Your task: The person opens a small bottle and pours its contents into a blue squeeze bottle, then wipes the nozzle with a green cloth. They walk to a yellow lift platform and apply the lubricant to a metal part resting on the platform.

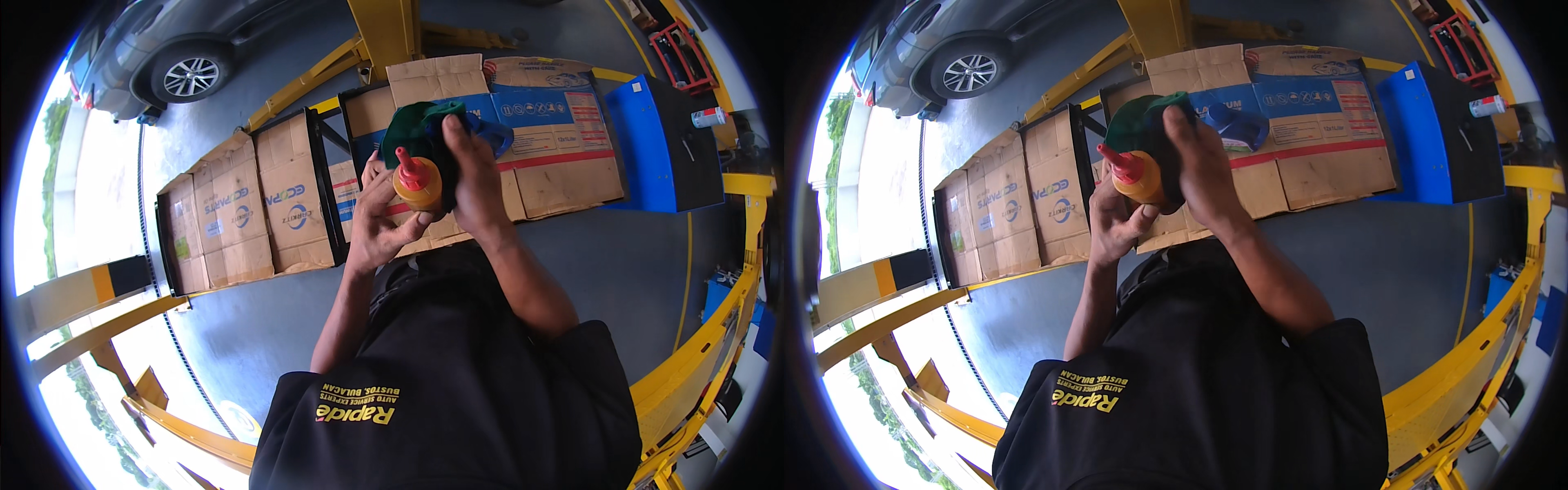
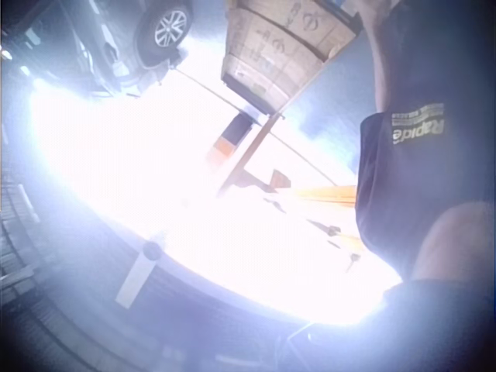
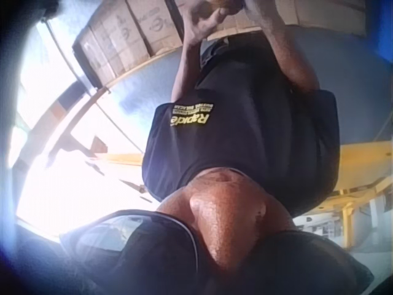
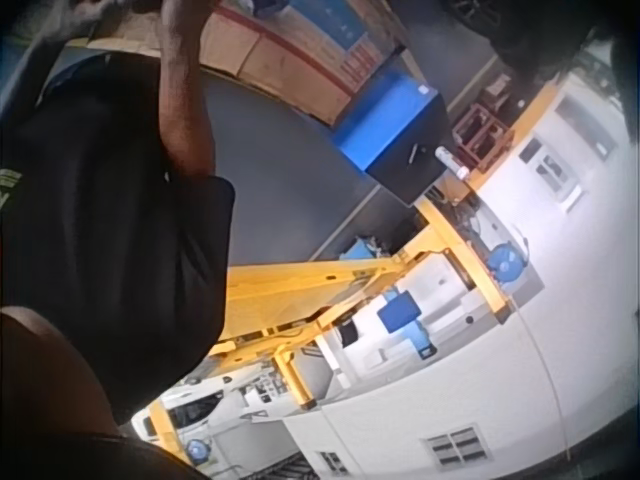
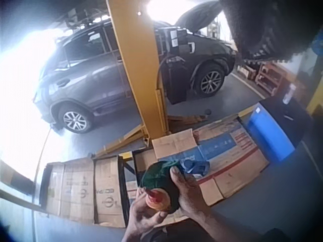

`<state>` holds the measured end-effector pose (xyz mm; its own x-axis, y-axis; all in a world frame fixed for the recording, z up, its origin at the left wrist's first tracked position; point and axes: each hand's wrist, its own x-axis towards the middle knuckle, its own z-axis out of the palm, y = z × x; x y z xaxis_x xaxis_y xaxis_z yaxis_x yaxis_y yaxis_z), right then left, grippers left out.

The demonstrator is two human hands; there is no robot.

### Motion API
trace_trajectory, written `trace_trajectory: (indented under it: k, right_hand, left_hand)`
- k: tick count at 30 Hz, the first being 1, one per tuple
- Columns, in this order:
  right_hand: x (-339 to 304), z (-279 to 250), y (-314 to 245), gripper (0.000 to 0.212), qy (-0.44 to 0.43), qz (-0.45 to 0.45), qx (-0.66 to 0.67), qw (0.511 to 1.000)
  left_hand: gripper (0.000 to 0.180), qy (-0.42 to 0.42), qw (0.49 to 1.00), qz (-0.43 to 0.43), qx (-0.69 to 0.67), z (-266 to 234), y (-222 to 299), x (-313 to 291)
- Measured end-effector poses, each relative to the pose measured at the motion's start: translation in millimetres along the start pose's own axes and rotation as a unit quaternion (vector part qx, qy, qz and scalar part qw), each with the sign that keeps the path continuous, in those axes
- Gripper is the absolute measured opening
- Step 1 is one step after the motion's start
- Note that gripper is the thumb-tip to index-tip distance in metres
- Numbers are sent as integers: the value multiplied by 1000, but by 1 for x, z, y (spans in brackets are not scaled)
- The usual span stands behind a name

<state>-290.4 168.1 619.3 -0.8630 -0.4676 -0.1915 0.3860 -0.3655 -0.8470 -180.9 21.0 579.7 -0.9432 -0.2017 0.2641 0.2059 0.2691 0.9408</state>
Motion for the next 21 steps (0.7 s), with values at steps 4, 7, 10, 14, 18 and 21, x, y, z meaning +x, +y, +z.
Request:
trace_trajectory:
  k: [4,7,10,14,18,21]
  right_hand:
    - [-9,-24,0,63,-156,-52,257,952]
    - [-27,-9,5,64,-173,-236,-245,924]
    - [-28,-6,3,51,-166,-258,-249,919]
    - [-27,-5,4,37,-155,-231,-175,944]
    - [-26,-4,-6,36,-127,-196,-165,958]
    - [-16,-10,-14,39,-152,-112,-141,972]
  left_hand:
    - [64,3,999,28,17,0,-5,7]
    - [65,17,999,44,19,1,-2,6]
    - [68,16,999,30,32,5,2,3]
    - [65,5,999,-7,41,5,-3,-7]
    - [57,-29,996,21,84,-5,-8,-10]
    - [55,-60,996,-5,61,-2,-6,-15]
